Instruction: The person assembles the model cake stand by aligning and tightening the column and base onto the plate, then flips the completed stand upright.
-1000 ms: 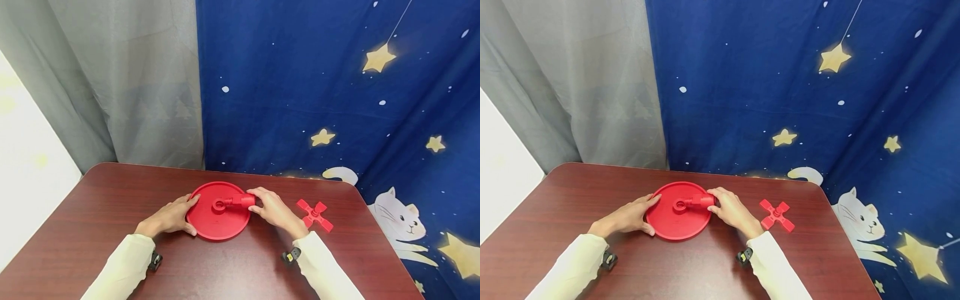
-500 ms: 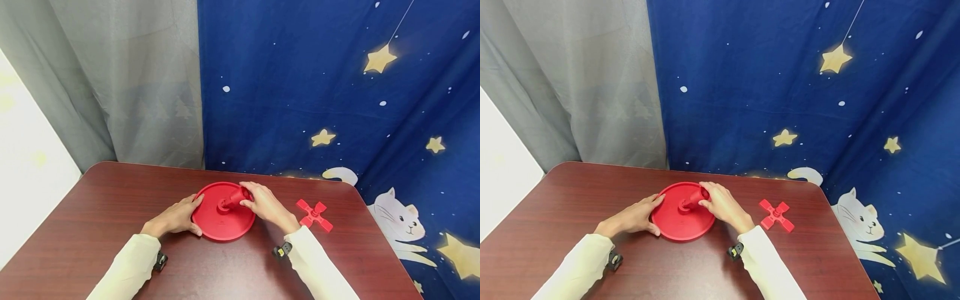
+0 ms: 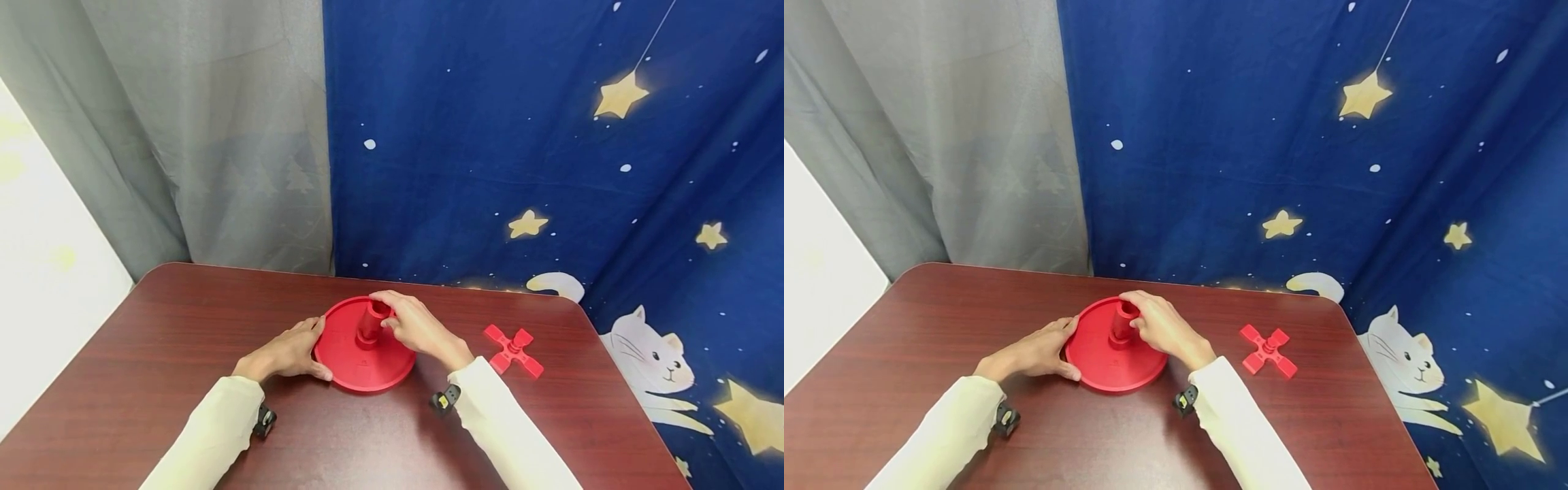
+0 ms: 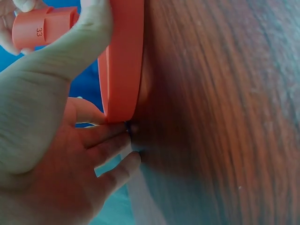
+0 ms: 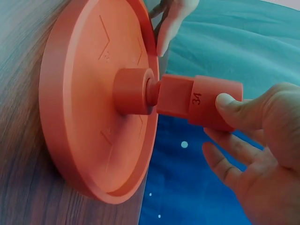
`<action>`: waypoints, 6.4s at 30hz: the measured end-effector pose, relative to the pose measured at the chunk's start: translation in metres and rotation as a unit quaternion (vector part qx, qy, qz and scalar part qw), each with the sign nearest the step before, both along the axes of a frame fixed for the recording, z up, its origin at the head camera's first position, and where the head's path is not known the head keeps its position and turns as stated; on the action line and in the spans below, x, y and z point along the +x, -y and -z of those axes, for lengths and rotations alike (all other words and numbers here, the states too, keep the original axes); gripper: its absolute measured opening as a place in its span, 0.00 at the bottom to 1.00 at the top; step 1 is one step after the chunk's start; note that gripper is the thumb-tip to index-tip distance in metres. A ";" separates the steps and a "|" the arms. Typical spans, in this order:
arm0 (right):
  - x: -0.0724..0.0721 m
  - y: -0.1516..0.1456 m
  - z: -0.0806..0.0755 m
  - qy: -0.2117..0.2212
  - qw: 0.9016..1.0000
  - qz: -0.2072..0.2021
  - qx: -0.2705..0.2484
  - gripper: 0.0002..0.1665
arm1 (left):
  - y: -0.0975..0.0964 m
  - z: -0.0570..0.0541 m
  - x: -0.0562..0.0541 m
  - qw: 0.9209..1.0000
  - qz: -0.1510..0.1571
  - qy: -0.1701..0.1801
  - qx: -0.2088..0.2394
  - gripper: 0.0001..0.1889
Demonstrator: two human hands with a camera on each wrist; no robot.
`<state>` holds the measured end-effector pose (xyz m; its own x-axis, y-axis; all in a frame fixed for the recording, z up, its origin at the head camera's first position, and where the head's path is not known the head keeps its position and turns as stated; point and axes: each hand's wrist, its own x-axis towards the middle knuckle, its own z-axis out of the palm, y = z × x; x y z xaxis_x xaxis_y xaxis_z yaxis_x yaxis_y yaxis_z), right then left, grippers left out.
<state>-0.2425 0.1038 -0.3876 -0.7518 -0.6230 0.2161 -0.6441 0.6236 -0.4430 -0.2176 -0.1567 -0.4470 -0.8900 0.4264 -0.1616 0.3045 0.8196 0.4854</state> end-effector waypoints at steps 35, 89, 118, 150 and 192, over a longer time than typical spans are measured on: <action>-0.005 0.011 0.024 0.225 0.952 0.043 -0.202 0.44 | -0.002 -0.001 -0.001 1.000 -0.006 -0.001 -0.014 0.62; -0.005 0.011 0.037 0.169 0.962 0.060 -0.206 0.33 | -0.001 0.001 -0.002 1.000 -0.007 -0.002 -0.009 0.62; -0.003 0.011 0.036 0.130 0.975 0.063 -0.169 0.40 | 0.000 0.001 -0.002 1.000 -0.014 0.007 -0.001 0.62; -0.003 0.014 0.035 0.118 0.968 0.135 -0.177 0.30 | -0.002 -0.001 0.000 1.000 -0.011 0.007 -0.007 0.62; -0.006 0.012 0.035 0.134 0.969 0.113 -0.176 0.29 | -0.001 0.001 -0.003 1.000 -0.014 0.010 -0.004 0.62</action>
